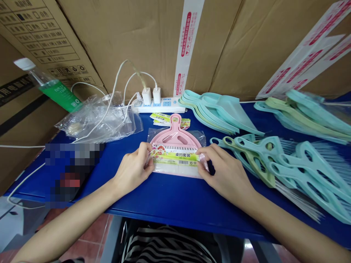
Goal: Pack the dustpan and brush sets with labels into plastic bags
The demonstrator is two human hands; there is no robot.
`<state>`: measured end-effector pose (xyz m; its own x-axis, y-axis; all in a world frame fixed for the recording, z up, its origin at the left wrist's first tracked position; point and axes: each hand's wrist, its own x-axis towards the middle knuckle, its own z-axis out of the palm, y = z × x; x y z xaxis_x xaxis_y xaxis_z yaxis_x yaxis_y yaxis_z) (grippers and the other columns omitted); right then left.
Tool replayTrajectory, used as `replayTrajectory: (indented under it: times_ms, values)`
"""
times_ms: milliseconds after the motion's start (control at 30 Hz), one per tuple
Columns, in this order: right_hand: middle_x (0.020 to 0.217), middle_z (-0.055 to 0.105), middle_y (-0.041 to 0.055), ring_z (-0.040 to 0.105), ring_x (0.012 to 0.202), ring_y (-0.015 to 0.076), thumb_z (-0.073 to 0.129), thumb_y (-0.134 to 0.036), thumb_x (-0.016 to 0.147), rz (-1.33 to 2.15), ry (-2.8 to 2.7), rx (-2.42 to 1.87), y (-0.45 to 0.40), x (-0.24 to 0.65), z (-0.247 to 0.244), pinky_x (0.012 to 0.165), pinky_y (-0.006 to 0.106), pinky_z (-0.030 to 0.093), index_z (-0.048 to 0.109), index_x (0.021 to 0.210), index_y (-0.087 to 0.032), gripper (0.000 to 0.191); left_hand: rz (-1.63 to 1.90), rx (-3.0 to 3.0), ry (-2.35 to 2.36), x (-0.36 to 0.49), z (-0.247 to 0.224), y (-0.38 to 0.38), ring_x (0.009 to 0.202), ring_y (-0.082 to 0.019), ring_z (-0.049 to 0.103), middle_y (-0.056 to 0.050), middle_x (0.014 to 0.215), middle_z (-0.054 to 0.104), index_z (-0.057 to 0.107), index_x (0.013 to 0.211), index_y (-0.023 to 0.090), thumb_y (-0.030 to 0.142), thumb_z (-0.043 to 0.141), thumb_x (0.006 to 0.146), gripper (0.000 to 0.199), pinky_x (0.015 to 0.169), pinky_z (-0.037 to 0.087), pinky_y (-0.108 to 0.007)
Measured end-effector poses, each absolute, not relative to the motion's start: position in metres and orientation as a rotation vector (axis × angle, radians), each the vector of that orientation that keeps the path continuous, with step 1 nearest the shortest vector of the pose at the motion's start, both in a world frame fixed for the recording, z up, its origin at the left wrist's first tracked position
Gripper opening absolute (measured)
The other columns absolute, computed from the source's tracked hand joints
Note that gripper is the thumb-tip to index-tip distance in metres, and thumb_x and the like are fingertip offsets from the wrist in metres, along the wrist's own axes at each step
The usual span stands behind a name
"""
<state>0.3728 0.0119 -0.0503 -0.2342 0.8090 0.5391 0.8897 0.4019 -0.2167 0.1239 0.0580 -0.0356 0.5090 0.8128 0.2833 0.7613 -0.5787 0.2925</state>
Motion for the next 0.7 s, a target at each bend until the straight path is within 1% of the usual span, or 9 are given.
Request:
replayTrajectory:
  times_ms: [100, 233, 400, 567, 700]
  values:
    - [0.082, 0.061, 0.0050, 0.060, 0.074, 0.0194, 0.047, -0.011, 0.085, -0.290, -2.103, -1.417, 0.012, 0.372, -0.049, 0.057, 0.028, 0.044, 0.055, 0.098, -0.019, 0.018, 0.606, 2.627, 1.344, 0.123, -0.036, 0.059, 0.041, -0.011, 0.050, 0.011, 0.058, 0.041, 0.033, 0.091, 0.025, 0.013, 0.043, 0.080, 0.019, 0.042, 0.032, -0.019]
    - [0.082, 0.061, 0.0074, 0.053, 0.076, 0.0220, 0.048, -0.008, 0.086, -0.487, -2.179, -1.350, 0.010, 0.370, -0.045, 0.064, 0.033, 0.043, 0.061, 0.102, -0.017, 0.022, 0.629, 2.647, 1.282, 0.120, -0.036, 0.061, 0.042, -0.010, 0.046, 0.010, 0.058, 0.037, 0.033, 0.088, 0.025, 0.009, 0.041, 0.078, 0.020, 0.044, 0.031, -0.020]
    - [0.087, 0.065, 0.0068, 0.051, 0.083, 0.0229, 0.047, -0.001, 0.085, -0.658, -2.385, -1.198, 0.011, 0.364, -0.036, 0.071, 0.035, 0.041, 0.069, 0.109, -0.025, 0.041, 0.601, 2.639, 1.197, 0.117, -0.034, 0.062, 0.042, -0.010, 0.041, 0.009, 0.060, 0.037, 0.034, 0.086, 0.024, 0.005, 0.040, 0.077, 0.021, 0.045, 0.032, -0.020]
    - [0.092, 0.068, 0.0087, 0.053, 0.092, 0.0243, 0.046, -0.001, 0.086, -0.644, -2.477, -1.087, 0.016, 0.359, -0.032, 0.083, 0.039, 0.044, 0.072, 0.102, -0.021, 0.037, 0.560, 2.617, 1.159, 0.116, -0.031, 0.063, 0.046, -0.009, 0.043, 0.007, 0.067, 0.044, 0.037, 0.082, 0.024, 0.002, 0.040, 0.076, 0.023, 0.047, 0.033, -0.019]
    - [0.094, 0.068, 0.0098, 0.056, 0.096, 0.0257, 0.046, 0.001, 0.084, -0.548, -2.540, -1.068, 0.021, 0.358, -0.030, 0.084, 0.040, 0.046, 0.072, 0.098, -0.019, 0.036, 0.480, 2.664, 1.146, 0.115, -0.030, 0.063, 0.051, -0.010, 0.052, 0.004, 0.078, 0.057, 0.044, 0.087, 0.022, 0.001, 0.040, 0.079, 0.023, 0.049, 0.038, -0.020]
